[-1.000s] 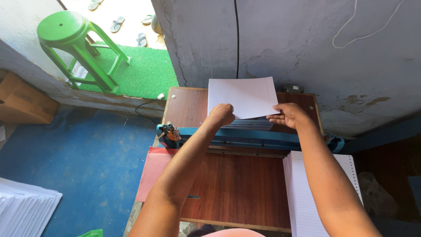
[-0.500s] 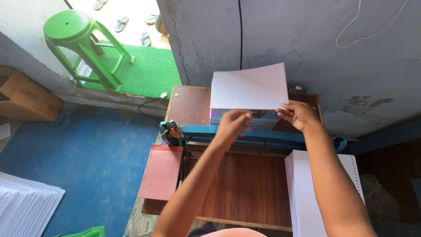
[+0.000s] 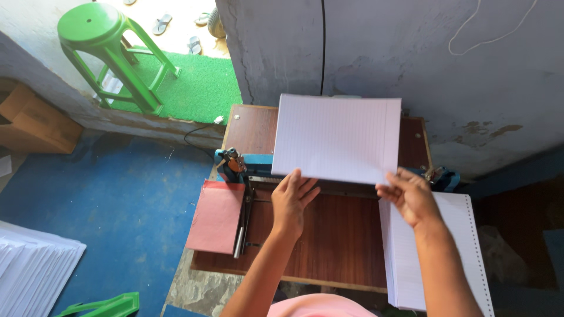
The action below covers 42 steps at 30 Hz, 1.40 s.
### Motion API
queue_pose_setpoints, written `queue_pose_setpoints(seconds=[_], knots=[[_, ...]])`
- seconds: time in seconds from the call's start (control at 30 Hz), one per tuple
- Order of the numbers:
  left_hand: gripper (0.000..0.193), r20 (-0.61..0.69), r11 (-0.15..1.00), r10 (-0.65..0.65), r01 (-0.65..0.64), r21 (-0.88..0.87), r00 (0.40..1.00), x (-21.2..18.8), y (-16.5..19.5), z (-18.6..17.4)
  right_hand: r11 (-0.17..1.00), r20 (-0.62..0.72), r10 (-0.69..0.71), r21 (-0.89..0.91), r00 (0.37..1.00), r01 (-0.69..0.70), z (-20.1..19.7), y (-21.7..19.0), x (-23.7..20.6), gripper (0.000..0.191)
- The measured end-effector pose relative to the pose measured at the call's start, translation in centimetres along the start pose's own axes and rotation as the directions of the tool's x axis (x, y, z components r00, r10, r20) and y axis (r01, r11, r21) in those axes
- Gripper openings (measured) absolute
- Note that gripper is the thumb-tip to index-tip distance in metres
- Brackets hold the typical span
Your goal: The person places lined paper sheets into a binding machine, then inserts a printed cover sheet and stacks the assembled notebooks. The person repeats this process for multiple units, handling paper and covers by hand.
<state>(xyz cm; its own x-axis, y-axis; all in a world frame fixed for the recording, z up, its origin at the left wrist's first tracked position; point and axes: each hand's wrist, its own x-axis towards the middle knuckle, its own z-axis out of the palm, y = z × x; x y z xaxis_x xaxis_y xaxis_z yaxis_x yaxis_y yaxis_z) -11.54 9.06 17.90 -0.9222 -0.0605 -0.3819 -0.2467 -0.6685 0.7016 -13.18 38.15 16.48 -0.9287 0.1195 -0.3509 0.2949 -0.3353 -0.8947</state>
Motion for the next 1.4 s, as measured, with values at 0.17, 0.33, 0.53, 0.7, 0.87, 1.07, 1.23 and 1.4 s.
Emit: queue_pose_setpoints(seconds=[0.17,0.33,0.53,0.7,0.87,1.07,1.23,1.4], knots=[[0.030,-0.131,1.000,-0.014,0.017,0.023,0.991,-4.4,-1.9,-5.0,0.997,-0.021,0.056,-0.050,0.998,-0.057,0.0,5.4,-5.1,0.018],[0.024,-0.250,0.993,-0.115,0.111,-0.031,0.961,-7.2,-4.4,-10.7,0.994,-0.009,0.107,-0.034,0.994,-0.107,0.0,10.9,-9.0,0.024],[0.023,-0.305,0.976,-0.218,0.201,-0.086,0.927,-8.9,-7.0,-17.0,0.975,-0.026,0.211,-0.070,0.977,-0.212,0.4,16.6,-11.9,0.025],[0.025,-0.335,0.961,-0.275,0.260,-0.089,0.901,-8.6,-9.2,-19.9,0.944,-0.095,0.305,-0.096,0.947,-0.314,0.8,18.9,-12.7,0.025],[0.024,-0.342,0.949,-0.314,0.298,-0.100,0.886,-6.5,-10.7,-20.8,0.914,-0.151,0.368,-0.121,0.917,-0.387,0.8,20.2,-11.7,0.028],[0.024,-0.327,0.944,-0.330,0.318,-0.092,0.886,-4.0,-11.2,-20.6,0.925,-0.172,0.343,-0.110,0.924,-0.364,0.9,20.9,-9.1,0.031],[0.026,-0.300,0.946,-0.323,0.309,-0.095,0.898,-2.0,-11.0,-20.4,0.899,-0.209,0.381,-0.145,0.901,-0.414,1.5,20.6,-7.4,0.031],[0.027,-0.301,0.946,-0.321,0.320,-0.054,0.898,-1.6,-10.5,-20.8,0.888,-0.205,0.401,-0.154,0.893,-0.434,2.3,20.9,-7.5,0.031]])
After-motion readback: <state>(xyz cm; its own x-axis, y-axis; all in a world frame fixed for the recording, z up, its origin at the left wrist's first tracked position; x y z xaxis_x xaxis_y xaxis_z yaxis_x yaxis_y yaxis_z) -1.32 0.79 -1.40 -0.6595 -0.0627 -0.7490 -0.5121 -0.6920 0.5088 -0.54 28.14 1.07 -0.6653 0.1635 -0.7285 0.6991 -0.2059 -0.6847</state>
